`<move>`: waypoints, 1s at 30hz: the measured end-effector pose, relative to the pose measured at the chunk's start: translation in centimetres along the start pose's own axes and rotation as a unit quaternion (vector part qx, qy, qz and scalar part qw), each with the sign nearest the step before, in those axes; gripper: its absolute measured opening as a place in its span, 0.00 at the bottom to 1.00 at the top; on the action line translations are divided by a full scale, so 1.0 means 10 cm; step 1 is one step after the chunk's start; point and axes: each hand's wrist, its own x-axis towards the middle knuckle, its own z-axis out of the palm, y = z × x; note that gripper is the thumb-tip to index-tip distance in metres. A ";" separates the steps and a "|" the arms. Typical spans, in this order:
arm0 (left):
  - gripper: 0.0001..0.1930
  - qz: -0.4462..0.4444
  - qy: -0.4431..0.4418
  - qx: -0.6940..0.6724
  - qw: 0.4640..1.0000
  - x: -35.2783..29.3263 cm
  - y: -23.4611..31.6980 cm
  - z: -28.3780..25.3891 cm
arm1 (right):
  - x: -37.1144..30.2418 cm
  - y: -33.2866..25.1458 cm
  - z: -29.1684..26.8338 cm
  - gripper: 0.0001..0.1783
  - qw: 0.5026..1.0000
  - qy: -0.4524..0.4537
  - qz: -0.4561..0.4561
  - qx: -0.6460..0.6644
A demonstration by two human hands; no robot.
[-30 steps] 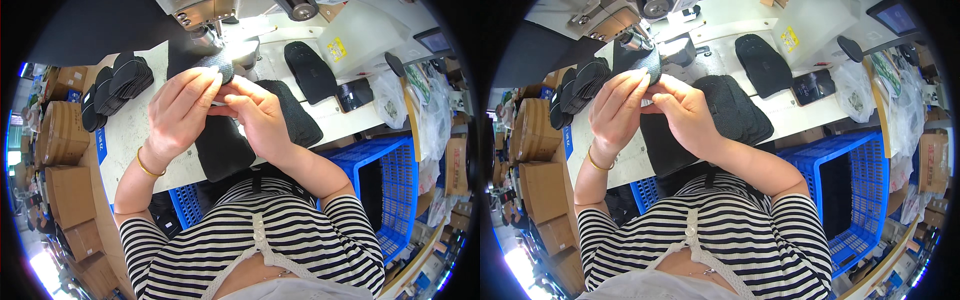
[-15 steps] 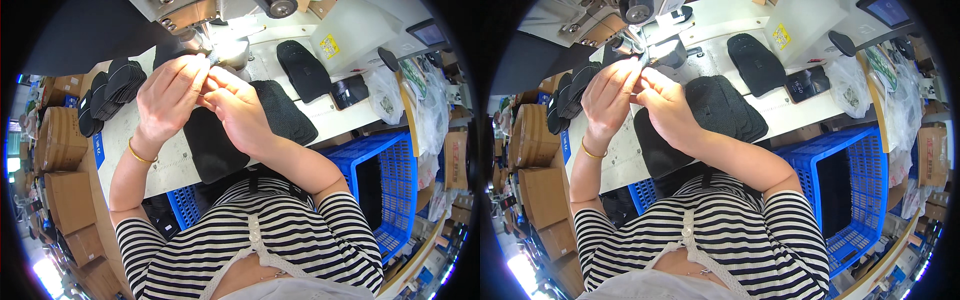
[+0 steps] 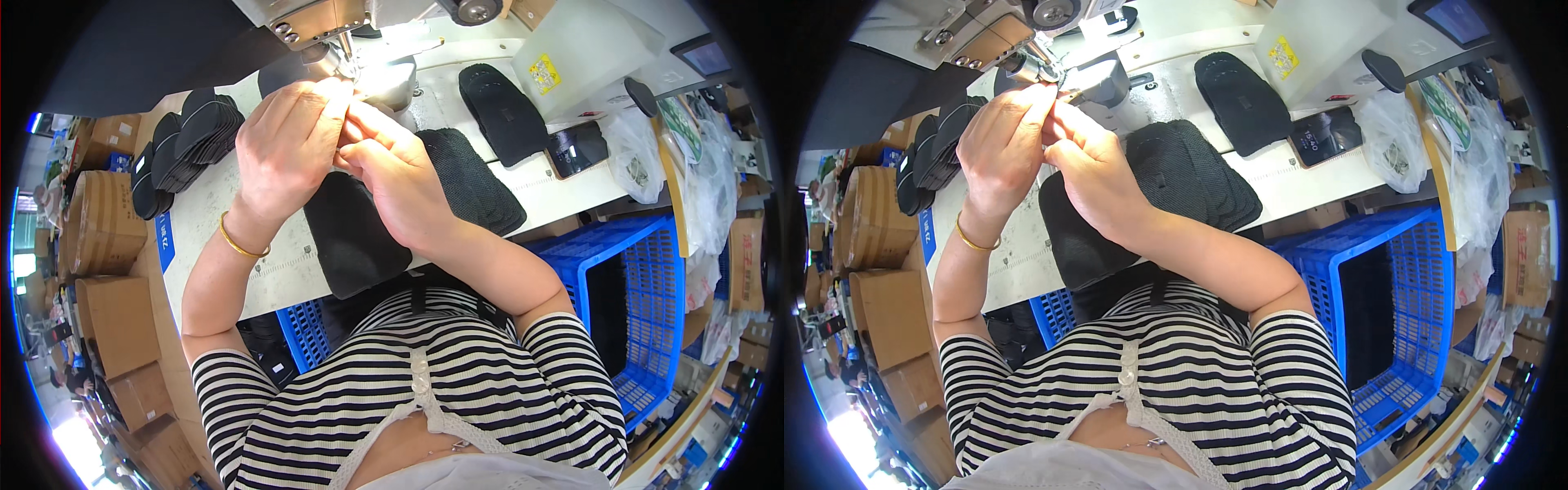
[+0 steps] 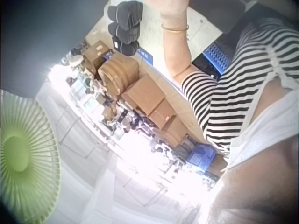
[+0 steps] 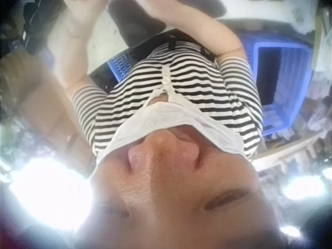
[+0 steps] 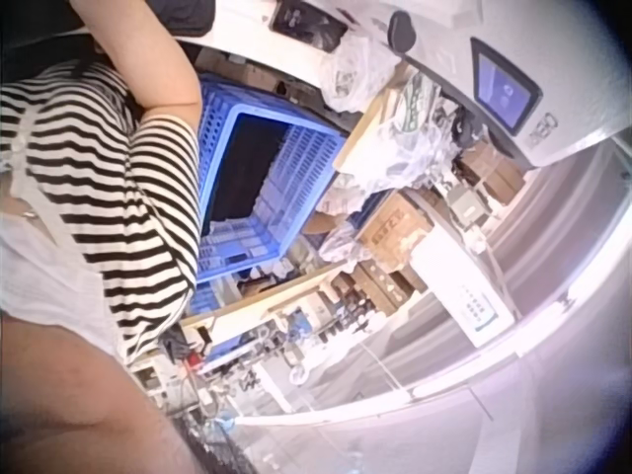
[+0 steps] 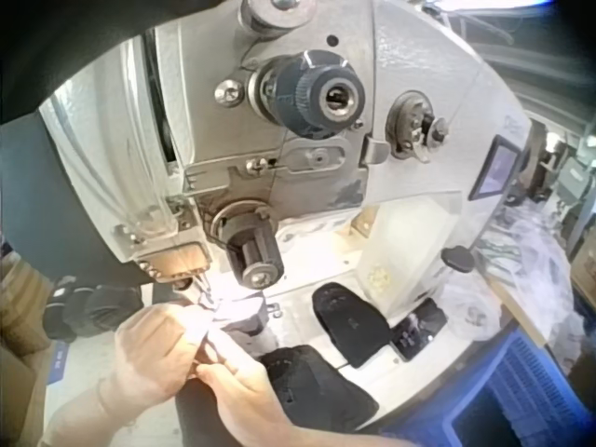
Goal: The person threads a sewing machine, then repeatedly aligns and stitches fabric shoe pieces together along the edges using the sewing machine.
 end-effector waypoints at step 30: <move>0.20 -0.175 -0.052 -0.097 0.978 0.00 0.36 -0.18 | -0.19 -0.23 -0.07 0.20 0.970 0.030 0.007 -0.242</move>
